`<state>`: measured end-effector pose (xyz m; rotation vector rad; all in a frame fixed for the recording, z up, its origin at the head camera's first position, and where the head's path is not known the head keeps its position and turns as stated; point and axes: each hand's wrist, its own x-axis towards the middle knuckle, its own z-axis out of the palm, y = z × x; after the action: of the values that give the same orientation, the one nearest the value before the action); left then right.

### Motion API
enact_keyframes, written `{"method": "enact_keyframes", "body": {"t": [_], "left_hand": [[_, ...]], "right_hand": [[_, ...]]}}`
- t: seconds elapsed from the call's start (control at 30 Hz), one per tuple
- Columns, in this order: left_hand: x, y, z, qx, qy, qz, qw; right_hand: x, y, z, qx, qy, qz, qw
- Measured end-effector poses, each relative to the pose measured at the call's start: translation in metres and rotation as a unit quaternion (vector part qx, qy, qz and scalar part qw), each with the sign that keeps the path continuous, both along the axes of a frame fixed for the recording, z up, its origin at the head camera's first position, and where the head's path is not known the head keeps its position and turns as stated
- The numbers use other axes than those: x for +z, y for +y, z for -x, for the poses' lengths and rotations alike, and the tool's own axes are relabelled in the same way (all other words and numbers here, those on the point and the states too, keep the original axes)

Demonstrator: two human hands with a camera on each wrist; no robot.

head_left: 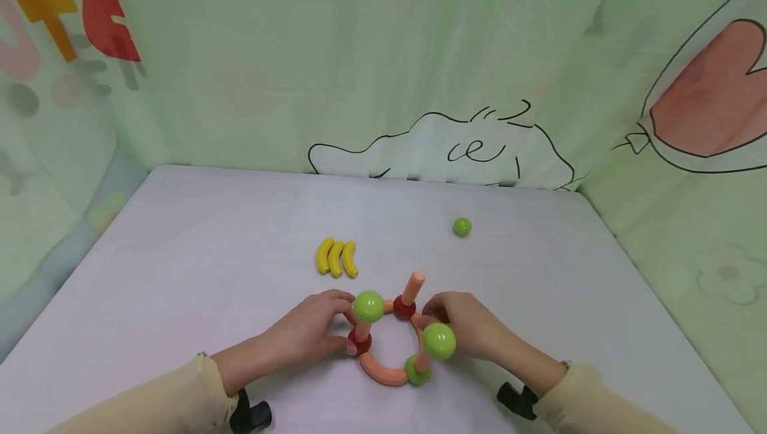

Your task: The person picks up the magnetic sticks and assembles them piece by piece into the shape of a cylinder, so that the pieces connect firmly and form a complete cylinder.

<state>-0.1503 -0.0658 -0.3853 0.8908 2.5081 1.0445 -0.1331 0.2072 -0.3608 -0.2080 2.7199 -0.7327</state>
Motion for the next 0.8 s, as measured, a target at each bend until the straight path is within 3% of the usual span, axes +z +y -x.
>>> {"method": "enact_keyframes", "body": {"t": [0.13, 0.23, 0.4, 0.5, 0.67, 0.8], "left_hand": [[-0.001, -0.002, 0.003, -0.016, 0.007, -0.01, 0.9998], [-0.002, -0.003, 0.006, -0.033, 0.012, -0.014, 0.9993], [-0.003, -0.004, 0.008, -0.045, 0.014, -0.015, 0.9988], [-0.004, -0.004, 0.008, -0.043, 0.006, -0.017, 0.9989], [-0.005, -0.002, 0.007, -0.038, -0.001, -0.022, 0.999], [-0.005, -0.001, 0.006, -0.033, -0.003, -0.025, 0.9991]], "right_hand": [[0.004, 0.013, -0.013, 0.036, 0.038, 0.026, 0.9983], [0.004, 0.023, -0.026, 0.096, 0.069, 0.069, 0.9906], [-0.004, 0.027, -0.042, 0.17, 0.063, 0.126, 0.9752], [-0.01, 0.023, -0.044, 0.185, 0.057, 0.142, 0.9708], [-0.017, 0.019, -0.045, 0.211, 0.107, 0.161, 0.9582], [-0.019, 0.019, -0.046, 0.213, 0.113, 0.16, 0.9572]]}}
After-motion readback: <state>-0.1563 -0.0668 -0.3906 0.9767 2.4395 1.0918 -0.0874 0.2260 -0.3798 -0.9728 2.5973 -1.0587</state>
